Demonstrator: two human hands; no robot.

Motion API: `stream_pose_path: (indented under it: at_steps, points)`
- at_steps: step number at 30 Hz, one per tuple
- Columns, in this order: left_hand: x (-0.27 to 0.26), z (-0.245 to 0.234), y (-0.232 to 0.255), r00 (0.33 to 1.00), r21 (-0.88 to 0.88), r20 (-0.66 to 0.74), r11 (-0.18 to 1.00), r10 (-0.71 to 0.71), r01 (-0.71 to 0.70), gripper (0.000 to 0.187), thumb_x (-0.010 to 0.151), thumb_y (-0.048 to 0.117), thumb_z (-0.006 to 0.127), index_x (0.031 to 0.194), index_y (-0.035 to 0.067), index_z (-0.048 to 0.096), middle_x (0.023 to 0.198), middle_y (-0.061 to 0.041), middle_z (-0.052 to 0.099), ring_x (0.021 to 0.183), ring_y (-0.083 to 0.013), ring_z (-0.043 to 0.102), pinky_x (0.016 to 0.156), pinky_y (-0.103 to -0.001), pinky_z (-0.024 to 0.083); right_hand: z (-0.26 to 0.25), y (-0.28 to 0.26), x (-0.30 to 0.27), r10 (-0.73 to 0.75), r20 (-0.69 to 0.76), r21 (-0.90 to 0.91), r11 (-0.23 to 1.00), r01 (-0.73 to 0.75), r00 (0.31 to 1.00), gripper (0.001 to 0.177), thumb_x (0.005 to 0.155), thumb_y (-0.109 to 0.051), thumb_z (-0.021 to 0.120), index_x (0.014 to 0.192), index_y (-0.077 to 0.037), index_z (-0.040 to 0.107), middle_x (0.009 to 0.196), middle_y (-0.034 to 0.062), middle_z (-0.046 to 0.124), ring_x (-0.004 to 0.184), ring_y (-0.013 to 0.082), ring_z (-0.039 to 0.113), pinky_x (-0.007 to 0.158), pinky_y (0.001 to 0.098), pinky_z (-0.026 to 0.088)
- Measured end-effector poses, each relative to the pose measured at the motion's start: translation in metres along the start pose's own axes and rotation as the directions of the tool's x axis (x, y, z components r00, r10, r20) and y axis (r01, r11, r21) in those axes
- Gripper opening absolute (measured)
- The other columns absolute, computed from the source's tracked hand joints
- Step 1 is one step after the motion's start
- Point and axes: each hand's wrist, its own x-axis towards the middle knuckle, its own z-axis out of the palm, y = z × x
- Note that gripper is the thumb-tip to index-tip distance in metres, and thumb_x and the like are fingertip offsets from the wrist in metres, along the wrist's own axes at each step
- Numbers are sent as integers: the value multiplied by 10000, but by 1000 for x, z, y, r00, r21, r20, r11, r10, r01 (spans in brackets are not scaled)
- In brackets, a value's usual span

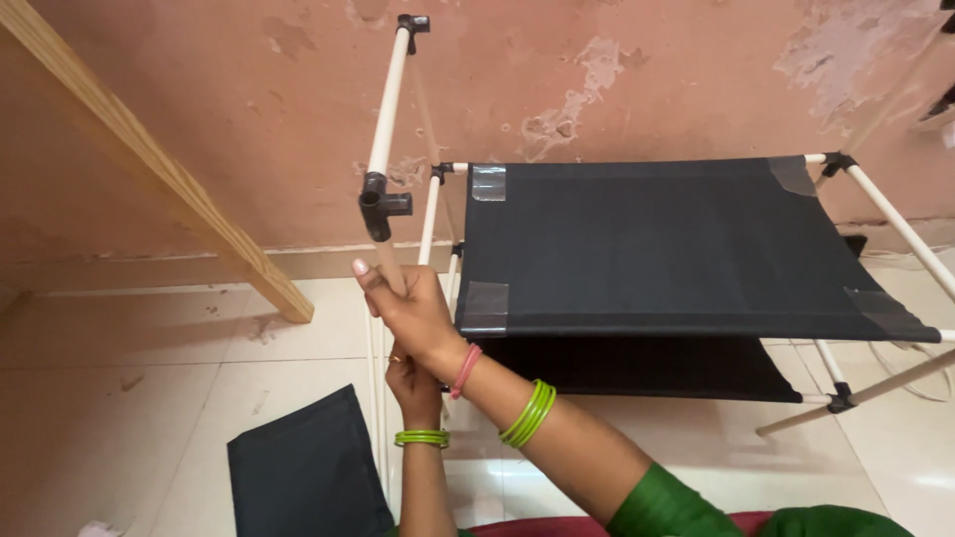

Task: The person disassembles a small black fabric shelf with white PVC frame. They remove the fabric from the top shelf, detach corner connectors, and separate the frame poles, placing the fabric and connectors on the floor.

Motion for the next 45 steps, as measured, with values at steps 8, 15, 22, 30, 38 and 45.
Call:
stream_pose_path:
  at_steps: [8,15,22,30,38,45]
  points:
    - [5,4,18,1000,-39,19,999,8,-7,341,1057,103,551,1358,-56,580,1115,-22,661,909,-53,595,741,-187,481,-5,-26,-2,52,186,35,998,-59,981,401,996,-374,664,790,-37,595,642,-9,517,584,77,472,534,252,389]
    - [1,14,23,999,64,11,997,40,-41,541,1072,179,563,1575,11,457,886,-6,576,731,-56,466,666,-196,428,-66,-5,44,-197,199,158,973,166,960,594,1048,-580,465,1189,-20,606,1068,60,689,965,145,656,876,312,557]
    - [-5,25,28,993,90,-18,990,115,-112,516,1096,207,526,1549,-34,476,1071,-67,629,903,-106,580,913,-281,542,-143,47,198,-74,-287,-103,994,46,955,253,953,-200,644,1130,-22,620,1021,64,673,886,132,647,719,274,524]
    - [-8,25,20,992,5,-45,993,116,-116,512,1075,200,538,1511,-62,476,1207,-110,673,974,-130,628,894,-294,553,-84,97,244,-106,-271,-398,917,-11,957,538,842,-189,738,1268,-19,457,872,102,661,752,191,677,646,321,552]
    - [-9,22,16,995,63,-62,995,81,-77,521,1060,192,550,1519,-49,503,1164,-122,695,927,-111,603,830,-253,504,-61,93,250,-151,-275,-442,897,15,949,427,905,-280,796,1039,-20,486,792,63,686,689,130,690,577,305,572]
    - [-7,27,31,993,144,-10,982,122,-119,475,1085,232,529,1483,-28,519,1381,-172,685,1207,-178,671,1023,-280,507,-64,95,256,-350,-332,-578,810,105,876,274,895,-231,789,852,-32,605,652,47,582,584,140,529,552,336,483]
